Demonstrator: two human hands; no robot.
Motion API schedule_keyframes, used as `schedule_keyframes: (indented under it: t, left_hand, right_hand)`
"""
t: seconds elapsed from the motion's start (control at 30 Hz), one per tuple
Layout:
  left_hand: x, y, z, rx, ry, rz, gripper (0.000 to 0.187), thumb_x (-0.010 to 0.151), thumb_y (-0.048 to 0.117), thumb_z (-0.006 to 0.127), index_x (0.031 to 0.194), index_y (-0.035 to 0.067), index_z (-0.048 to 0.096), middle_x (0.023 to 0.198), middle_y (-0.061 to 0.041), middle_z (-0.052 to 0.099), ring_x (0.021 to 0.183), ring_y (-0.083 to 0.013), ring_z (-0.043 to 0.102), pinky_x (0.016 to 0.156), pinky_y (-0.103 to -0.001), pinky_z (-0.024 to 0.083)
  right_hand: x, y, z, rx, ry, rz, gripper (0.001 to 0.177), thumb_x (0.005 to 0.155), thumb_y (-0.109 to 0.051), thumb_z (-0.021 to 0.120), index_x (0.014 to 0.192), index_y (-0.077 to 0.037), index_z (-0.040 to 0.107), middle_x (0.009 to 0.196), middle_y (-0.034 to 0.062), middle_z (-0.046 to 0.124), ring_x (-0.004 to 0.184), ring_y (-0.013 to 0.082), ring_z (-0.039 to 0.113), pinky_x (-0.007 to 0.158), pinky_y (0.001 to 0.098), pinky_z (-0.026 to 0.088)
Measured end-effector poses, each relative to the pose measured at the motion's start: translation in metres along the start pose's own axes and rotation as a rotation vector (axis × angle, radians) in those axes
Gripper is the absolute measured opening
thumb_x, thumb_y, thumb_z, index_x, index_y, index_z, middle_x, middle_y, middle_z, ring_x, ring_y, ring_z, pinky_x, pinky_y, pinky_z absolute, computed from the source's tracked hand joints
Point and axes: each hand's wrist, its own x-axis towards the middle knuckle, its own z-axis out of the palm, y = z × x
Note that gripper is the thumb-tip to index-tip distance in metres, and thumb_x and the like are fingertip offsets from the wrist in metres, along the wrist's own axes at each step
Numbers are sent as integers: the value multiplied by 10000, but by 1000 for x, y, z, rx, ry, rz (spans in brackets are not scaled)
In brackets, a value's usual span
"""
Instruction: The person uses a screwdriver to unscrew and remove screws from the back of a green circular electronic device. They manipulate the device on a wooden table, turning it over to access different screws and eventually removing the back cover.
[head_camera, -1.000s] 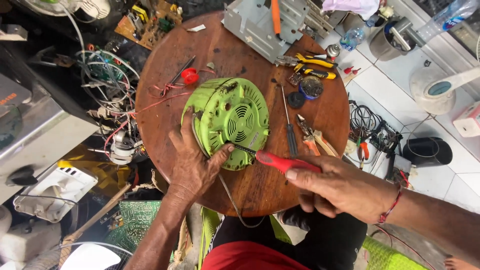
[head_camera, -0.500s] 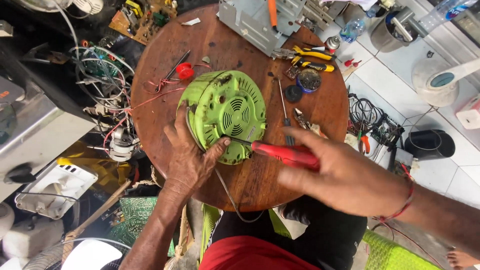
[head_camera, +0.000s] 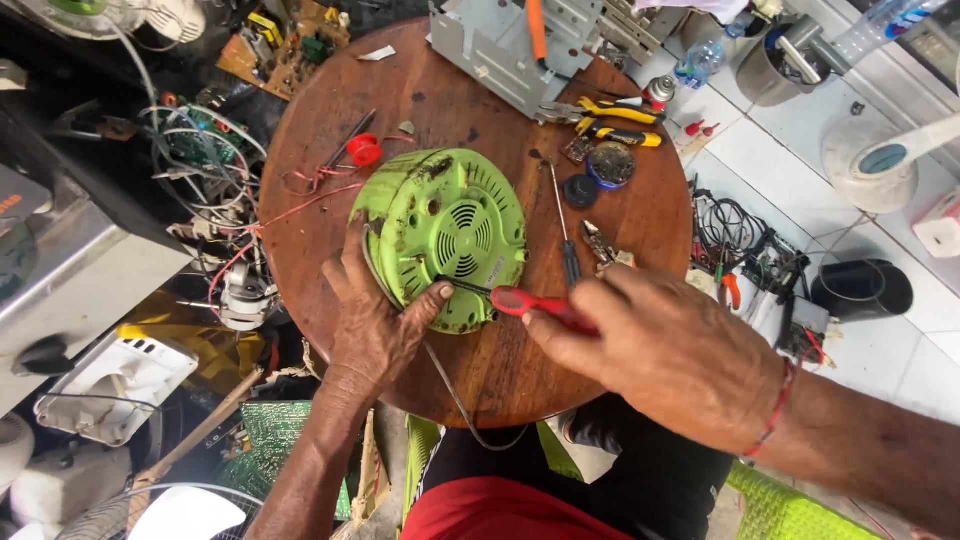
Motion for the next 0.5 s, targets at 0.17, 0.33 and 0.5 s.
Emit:
schedule_keyframes:
  t: [0.17, 0.33, 0.5]
  left_hand:
    - [3, -2, 1, 20, 1, 6, 1135, 753, 620, 759, 1596, 267, 86, 1394, -251, 270, 1332, -498, 416, 951, -666, 537]
    - [2, -13, 5, 47, 55, 110, 1151, 768, 616, 766, 1610, 186, 109, 1349, -248, 302, 1312, -471, 419, 1016, -619, 498]
    - [4, -17, 6, 38, 56, 119, 1168, 744, 637, 770, 1600, 175, 124, 1379, -252, 294, 1348, -487, 406, 1029, -649, 468]
  right_hand:
    - [5, 2, -23, 1300, -390, 862, 746, 865, -585, 472, 1525, -238, 502, 1007, 97, 688, 772, 206, 713, 670, 322, 559]
    - [11, 1, -25, 1401, -507, 1038, 500, 982, -479, 442, 1253, -221, 774, 636, 81, 615, 515, 181, 534, 511, 305, 441]
    - [-7, 13, -1, -301, 155, -190, 528, 967, -58, 586, 1487, -120, 527, 825, 10, 480, 703, 186, 494, 558, 310, 509]
